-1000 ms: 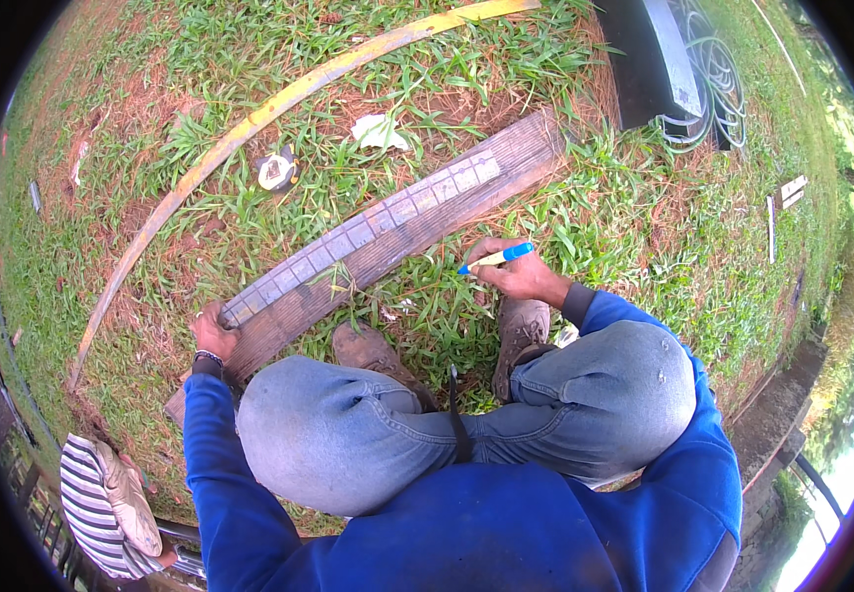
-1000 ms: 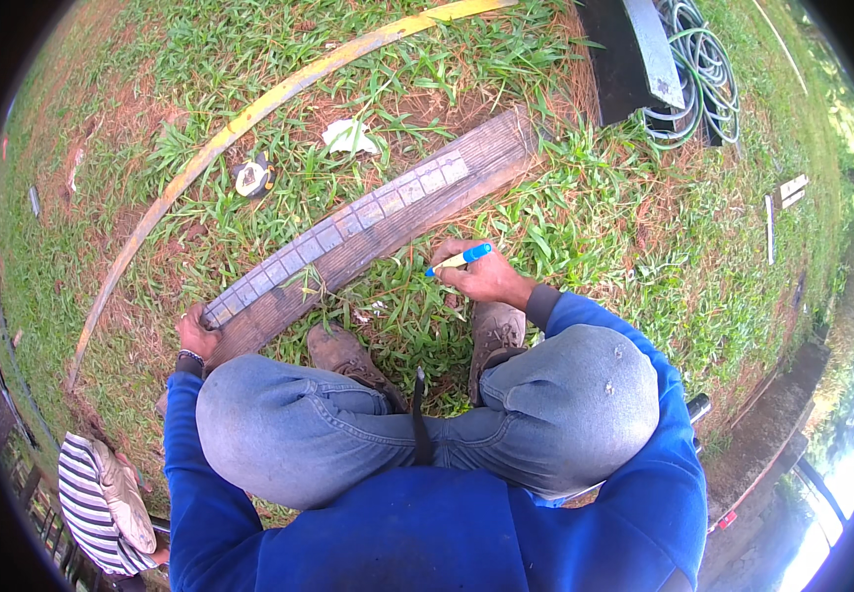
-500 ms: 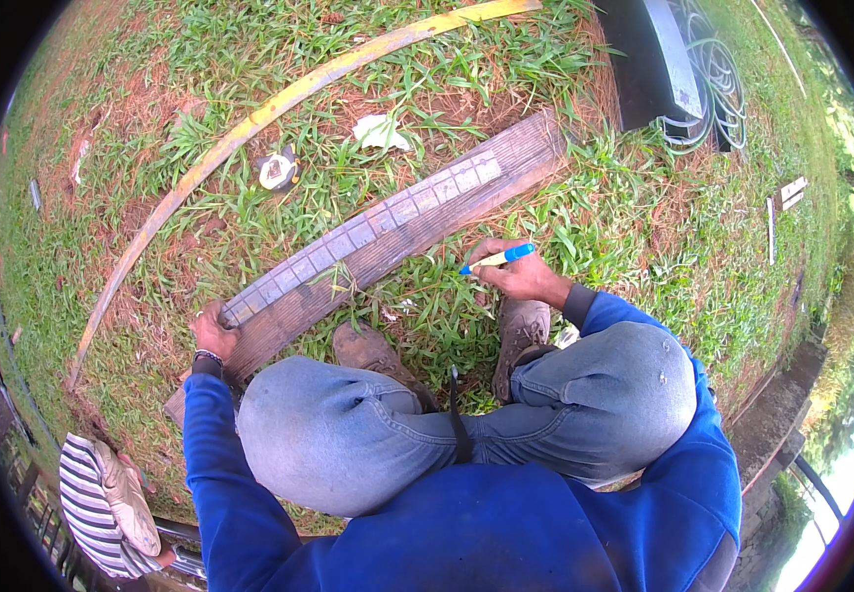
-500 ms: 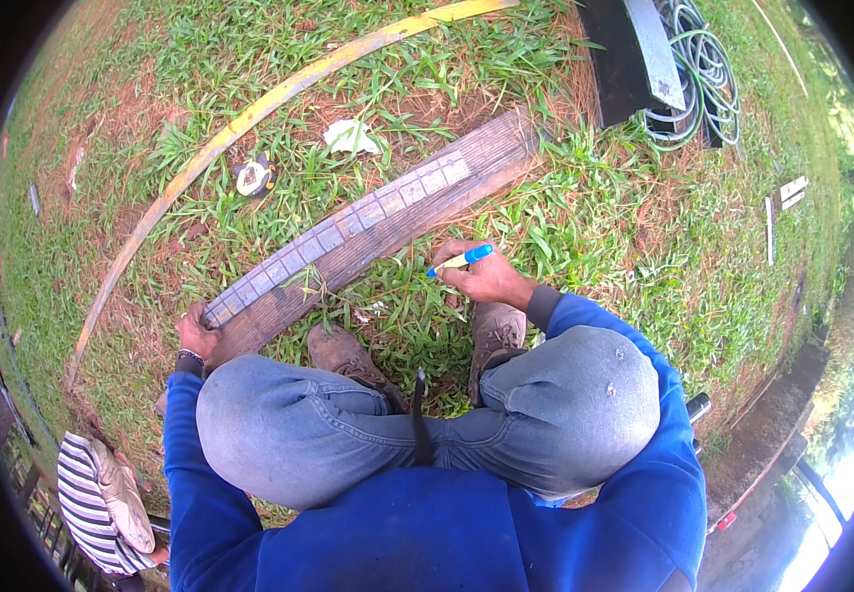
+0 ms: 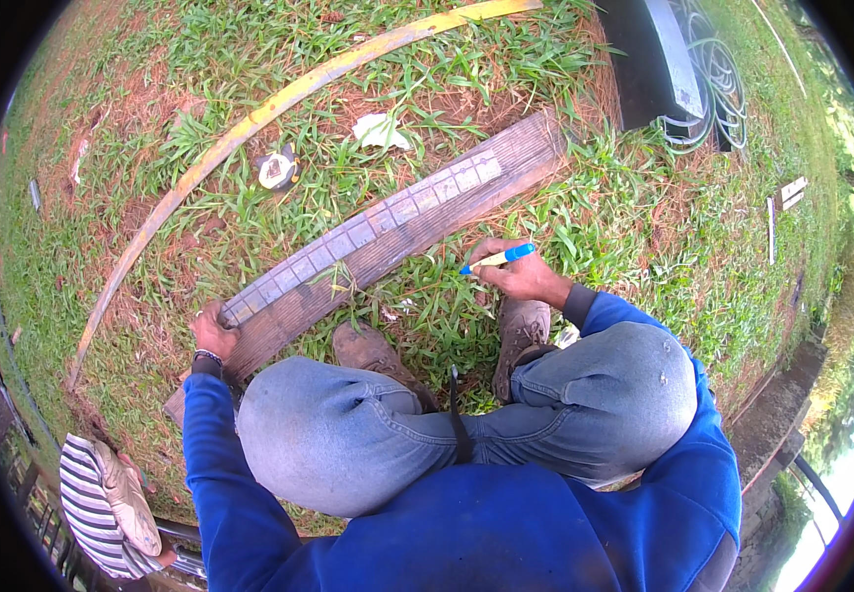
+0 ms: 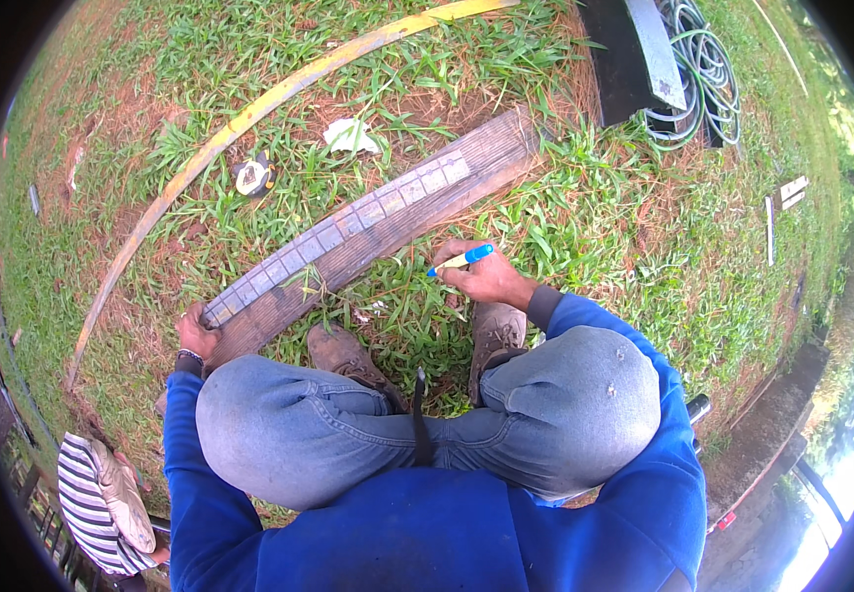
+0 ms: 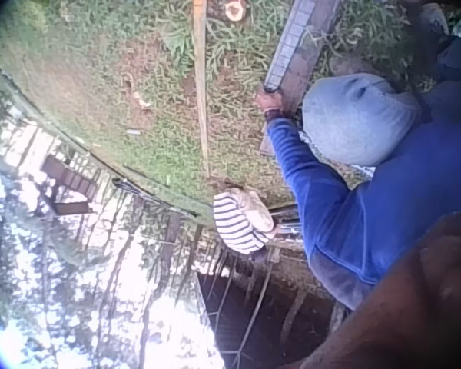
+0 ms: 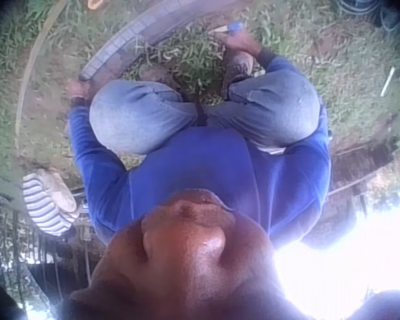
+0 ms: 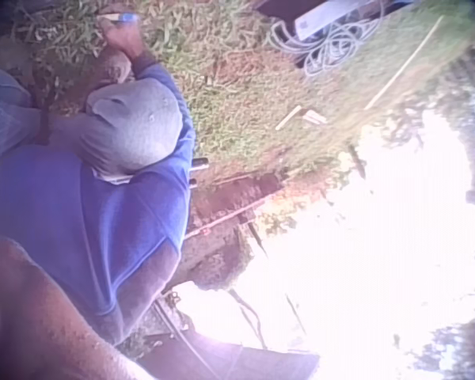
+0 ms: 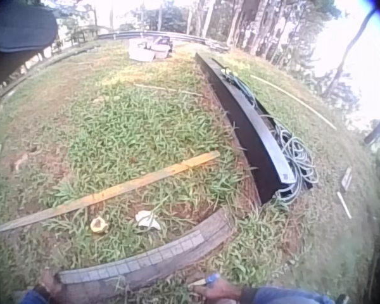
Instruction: The person places a measuring tool over a metal strip on a wooden board and marks intervals on the strip using a blue pen.
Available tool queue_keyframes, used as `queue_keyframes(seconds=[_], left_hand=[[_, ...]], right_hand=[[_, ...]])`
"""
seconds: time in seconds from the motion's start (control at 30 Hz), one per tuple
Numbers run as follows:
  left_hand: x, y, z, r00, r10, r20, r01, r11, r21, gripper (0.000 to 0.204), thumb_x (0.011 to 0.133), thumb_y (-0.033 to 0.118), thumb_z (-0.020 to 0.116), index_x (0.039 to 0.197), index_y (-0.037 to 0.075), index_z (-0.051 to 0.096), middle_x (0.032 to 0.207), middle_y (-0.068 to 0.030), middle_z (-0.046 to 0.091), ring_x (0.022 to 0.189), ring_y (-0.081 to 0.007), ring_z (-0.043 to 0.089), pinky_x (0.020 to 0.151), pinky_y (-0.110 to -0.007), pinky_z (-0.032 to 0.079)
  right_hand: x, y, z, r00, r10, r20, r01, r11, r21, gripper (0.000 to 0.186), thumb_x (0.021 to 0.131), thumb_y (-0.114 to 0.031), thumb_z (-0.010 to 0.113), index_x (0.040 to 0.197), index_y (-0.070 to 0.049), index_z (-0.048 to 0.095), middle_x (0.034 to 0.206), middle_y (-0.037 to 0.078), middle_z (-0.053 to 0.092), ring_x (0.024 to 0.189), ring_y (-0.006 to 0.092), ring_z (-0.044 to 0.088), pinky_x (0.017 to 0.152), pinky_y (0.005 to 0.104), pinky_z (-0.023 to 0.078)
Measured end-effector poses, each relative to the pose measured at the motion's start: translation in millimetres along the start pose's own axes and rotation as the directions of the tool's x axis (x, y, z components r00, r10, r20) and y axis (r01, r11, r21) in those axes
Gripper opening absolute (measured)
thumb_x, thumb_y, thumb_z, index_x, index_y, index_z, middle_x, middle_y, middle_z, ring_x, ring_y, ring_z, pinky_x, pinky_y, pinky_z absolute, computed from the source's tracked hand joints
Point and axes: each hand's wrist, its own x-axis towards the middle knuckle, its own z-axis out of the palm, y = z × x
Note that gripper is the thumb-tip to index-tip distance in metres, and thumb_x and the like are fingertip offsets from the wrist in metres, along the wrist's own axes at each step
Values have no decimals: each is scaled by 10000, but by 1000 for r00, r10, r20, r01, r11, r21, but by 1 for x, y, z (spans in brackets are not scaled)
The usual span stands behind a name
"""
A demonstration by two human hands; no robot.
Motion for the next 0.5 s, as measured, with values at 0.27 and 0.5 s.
queue_keyframes(seconds=[0.27,0.5], left_hand=[[-2,3,-2,1000,19,-12,-19,999,-35,564,610,103,774,1171,110,712,1045,-161,739,1086,-391,673,1073,-500,388],[-1,-11,4,1000,16,-20,-17,1000,-17,547,606,106,772,1149,101,705,1081,-169,726,1101,-403,661,1060,-495,392]], right_hand=[[-1,-2,-1,1000,15,1,-15,1000,-7,198,938,-192,704,1084,-63,741,987,76,750,925,170,705,845,354,565],[1,0,0,999,27,27,-27,1000,1,192,944,-140,695,1108,-47,734,1028,52,736,919,129,683,824,320,556]])
